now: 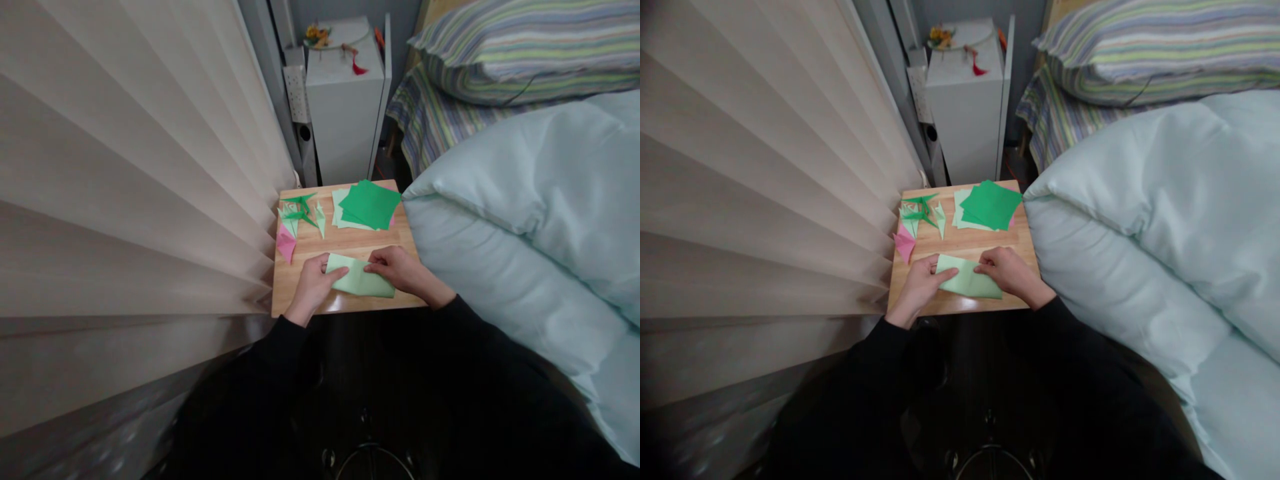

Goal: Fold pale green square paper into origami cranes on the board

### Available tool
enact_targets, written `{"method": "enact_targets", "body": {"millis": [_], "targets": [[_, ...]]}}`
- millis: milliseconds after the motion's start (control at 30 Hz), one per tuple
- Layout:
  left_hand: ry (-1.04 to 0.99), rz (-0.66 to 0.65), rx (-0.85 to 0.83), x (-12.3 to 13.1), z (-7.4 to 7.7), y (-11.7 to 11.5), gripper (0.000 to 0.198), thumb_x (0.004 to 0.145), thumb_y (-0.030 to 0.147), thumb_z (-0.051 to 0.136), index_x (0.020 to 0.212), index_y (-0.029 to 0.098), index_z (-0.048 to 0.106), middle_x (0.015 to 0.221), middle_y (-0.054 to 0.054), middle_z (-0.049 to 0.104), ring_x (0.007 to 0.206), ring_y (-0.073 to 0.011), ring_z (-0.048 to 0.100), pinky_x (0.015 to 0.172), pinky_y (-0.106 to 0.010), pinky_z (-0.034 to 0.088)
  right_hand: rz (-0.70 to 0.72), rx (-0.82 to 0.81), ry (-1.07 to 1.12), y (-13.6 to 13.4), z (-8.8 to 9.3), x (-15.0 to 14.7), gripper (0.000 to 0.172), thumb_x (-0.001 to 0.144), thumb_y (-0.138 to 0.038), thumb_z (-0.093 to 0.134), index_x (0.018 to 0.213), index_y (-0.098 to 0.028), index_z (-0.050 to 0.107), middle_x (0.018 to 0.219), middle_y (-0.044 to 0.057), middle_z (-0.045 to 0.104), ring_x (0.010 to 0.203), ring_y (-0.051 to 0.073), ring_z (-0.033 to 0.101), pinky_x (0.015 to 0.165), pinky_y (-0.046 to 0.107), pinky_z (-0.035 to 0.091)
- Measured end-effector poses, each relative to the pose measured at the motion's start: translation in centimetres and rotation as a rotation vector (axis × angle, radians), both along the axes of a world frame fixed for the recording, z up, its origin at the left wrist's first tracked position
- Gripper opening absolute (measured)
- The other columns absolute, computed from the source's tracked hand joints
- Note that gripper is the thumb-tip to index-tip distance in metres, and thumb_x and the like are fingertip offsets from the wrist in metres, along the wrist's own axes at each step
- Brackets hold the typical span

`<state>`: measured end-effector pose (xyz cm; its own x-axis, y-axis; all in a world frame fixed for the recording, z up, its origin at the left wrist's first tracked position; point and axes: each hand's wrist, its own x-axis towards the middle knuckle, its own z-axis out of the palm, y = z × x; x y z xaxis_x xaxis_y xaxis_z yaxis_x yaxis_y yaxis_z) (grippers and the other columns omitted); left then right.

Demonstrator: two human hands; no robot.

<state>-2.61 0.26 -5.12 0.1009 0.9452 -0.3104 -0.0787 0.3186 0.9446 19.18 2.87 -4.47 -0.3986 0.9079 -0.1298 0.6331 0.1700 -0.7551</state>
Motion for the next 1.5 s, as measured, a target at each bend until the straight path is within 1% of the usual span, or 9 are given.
{"method": "enact_targets", "body": {"millis": [200, 300, 433, 500, 633, 733, 900, 1067, 1500], "targets": [[-0.025, -0.012, 0.015, 0.3, 0.3, 0.0, 0.024, 0.064, 0.030, 0.089, 0.076, 0.017, 0.072, 0.073, -0.002, 0.073, 0.064, -0.0157, 0.061, 0.066, -0.029, 0.049, -0.025, 0.021, 0.069, -0.3, 0.6, 0.1, 0.024, 0.091, -0.033, 0.064, 0.071, -0.020, 0.067, 0.065, -0.001, 0.061, 0.064, 0.015, 0.050, 0.064, 0.030, 0.034], [-0.028, -0.009, 0.007, 0.4, 0.1, -0.1, 0.027, 0.063, 0.030, 0.090, 0.078, 0.016, 0.073, 0.076, -0.002, 0.074, 0.066, -0.0157, 0.062, 0.066, -0.028, 0.048, -0.051, 0.004, 0.092, -0.3, 0.8, 0.1, 0.021, 0.089, -0.031, 0.065, 0.072, -0.020, 0.068, 0.068, 0.000, 0.065, 0.067, 0.016, 0.054, 0.065, 0.030, 0.036], [-0.037, 0.008, 0.028, 0.5, 0.1, -0.2, 0.029, 0.070, 0.037, 0.087, 0.080, 0.015, 0.072, 0.074, -0.002, 0.073, 0.063, -0.0139, 0.062, 0.061, -0.025, 0.046, -0.078, -0.018, 0.070, -0.2, 1.4, 0.1, 0.019, 0.087, -0.028, 0.066, 0.071, -0.019, 0.070, 0.069, 0.001, 0.067, 0.068, 0.018, 0.056, 0.066, 0.031, 0.038], [-0.060, 0.020, 0.035, 0.5, 0.2, -0.2, 0.030, 0.071, 0.037, 0.087, 0.087, 0.016, 0.073, 0.076, -0.002, 0.075, 0.064, -0.0139, 0.064, 0.062, -0.025, 0.048, -0.094, -0.022, 0.057, -0.1, 1.8, 0.1, 0.017, 0.086, -0.027, 0.067, 0.072, -0.019, 0.070, 0.070, 0.002, 0.069, 0.069, 0.018, 0.058, 0.067, 0.031, 0.039], [-0.076, 0.034, 0.043, 0.6, 0.5, -0.3, 0.042, 0.071, 0.033, 0.086, 0.106, 0.016, 0.070, 0.075, -0.001, 0.077, 0.064, -0.0149, 0.069, 0.064, -0.025, 0.052, -0.109, -0.028, 0.059, 0.1, 2.1, 0.2, 0.012, 0.085, -0.025, 0.070, 0.075, -0.017, 0.072, 0.074, 0.003, 0.072, 0.071, 0.018, 0.060, 0.068, 0.030, 0.041], [-0.067, 0.043, 0.045, 0.6, 0.6, -0.4, 0.045, 0.072, 0.032, 0.085, 0.112, 0.017, 0.069, 0.073, 0.000, 0.076, 0.063, -0.0156, 0.070, 0.063, -0.026, 0.054, -0.115, -0.039, 0.069, 0.2, 1.8, 0.3, 0.012, 0.085, -0.026, 0.071, 0.077, -0.016, 0.073, 0.074, 0.003, 0.072, 0.070, 0.017, 0.060, 0.068, 0.030, 0.042], [-0.058, 0.065, 0.059, 0.7, 0.5, -0.5, 0.042, 0.072, 0.031, 0.085, 0.108, 0.017, 0.069, 0.073, -0.001, 0.076, 0.061, -0.0152, 0.070, 0.061, -0.025, 0.054, -0.118, -0.042, 0.056, 0.3, 1.6, 0.5, 0.013, 0.085, -0.028, 0.071, 0.079, -0.017, 0.074, 0.072, 0.003, 0.072, 0.068, 0.017, 0.060, 0.067, 0.030, 0.043], [-0.048, 0.059, 0.063, 0.7, 0.4, -0.5, 0.042, 0.072, 0.032, 0.086, 0.107, 0.017, 0.069, 0.076, -0.002, 0.076, 0.063, -0.0150, 0.070, 0.061, -0.024, 0.054, -0.114, -0.053, 0.064, 0.3, 1.9, 0.5, 0.012, 0.084, -0.026, 0.072, 0.079, -0.016, 0.074, 0.076, 0.004, 0.074, 0.071, 0.017, 0.061, 0.069, 0.030, 0.044], [-0.010, 0.056, 0.077, 0.7, 0.5, -0.4, 0.036, 0.073, 0.030, 0.082, 0.103, 0.017, 0.068, 0.073, -0.001, 0.076, 0.060, -0.0136, 0.068, 0.060, -0.023, 0.050, -0.104, -0.063, 0.059, 0.5, 1.6, 0.8, 0.015, 0.086, -0.030, 0.070, 0.079, -0.017, 0.075, 0.078, 0.004, 0.076, 0.075, 0.019, 0.064, 0.072, 0.031, 0.046]]}}
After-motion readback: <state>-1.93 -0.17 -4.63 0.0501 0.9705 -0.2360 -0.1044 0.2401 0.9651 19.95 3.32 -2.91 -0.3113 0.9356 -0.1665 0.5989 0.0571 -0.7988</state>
